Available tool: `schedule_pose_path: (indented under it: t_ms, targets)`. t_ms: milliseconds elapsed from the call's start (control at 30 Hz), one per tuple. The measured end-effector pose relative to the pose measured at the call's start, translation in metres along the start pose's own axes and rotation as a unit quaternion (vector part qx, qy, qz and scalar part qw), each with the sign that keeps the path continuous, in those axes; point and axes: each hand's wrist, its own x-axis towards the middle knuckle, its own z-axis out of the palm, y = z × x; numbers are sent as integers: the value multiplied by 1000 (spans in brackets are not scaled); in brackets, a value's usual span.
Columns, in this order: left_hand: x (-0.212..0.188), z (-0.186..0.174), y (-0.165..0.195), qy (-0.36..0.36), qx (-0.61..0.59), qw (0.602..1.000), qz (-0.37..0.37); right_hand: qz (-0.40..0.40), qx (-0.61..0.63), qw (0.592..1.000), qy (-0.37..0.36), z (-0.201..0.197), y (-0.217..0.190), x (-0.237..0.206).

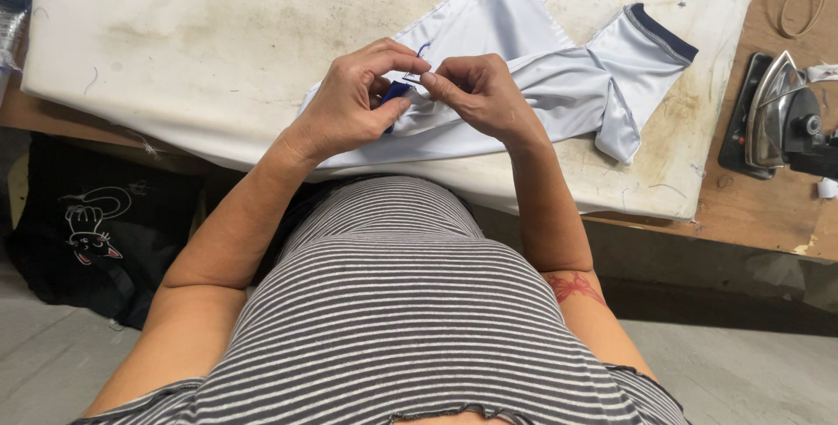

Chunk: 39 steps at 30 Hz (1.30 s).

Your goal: The person folds a blue athletic shirt, places it into a clear plastic bag, and sets it aside. Then the person uses a small pair of scissors to trim loose threads from the collar and sleeve edges of a white athletic shirt with blue trim.

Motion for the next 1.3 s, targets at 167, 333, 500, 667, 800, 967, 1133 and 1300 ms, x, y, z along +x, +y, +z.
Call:
schedule_pose_path:
  t_ms: [167, 333, 500, 667, 800, 967, 1133, 1300]
  targets:
    - [0, -1, 2, 5, 0, 1000, 3, -13, 25, 1000, 7, -5, 5, -4]
    - [0, -3, -1, 16, 33, 998, 42, -34, 71, 996, 42, 2, 6, -10]
    - [-4, 1, -9, 43, 134, 986, 86, -104, 86, 984, 119, 37, 13, -8]
    - [-3, -31, -10, 103, 287, 950, 62, -149, 41, 966, 209, 55, 24, -1]
    - [-1, -47, -12, 55, 322, 943, 58, -191, 8, 956, 221, 55, 28, 0]
    - [1, -4, -24, 55, 85, 994, -43, -195, 37, 957, 210, 51, 24, 3]
    - [-3, 10, -26, 162, 132, 978, 18, -84, 94, 967, 222, 42, 20, -9]
    - [-5, 9, -14, 170, 269, 936, 147, -132, 8, 958, 254, 53, 22, -18]
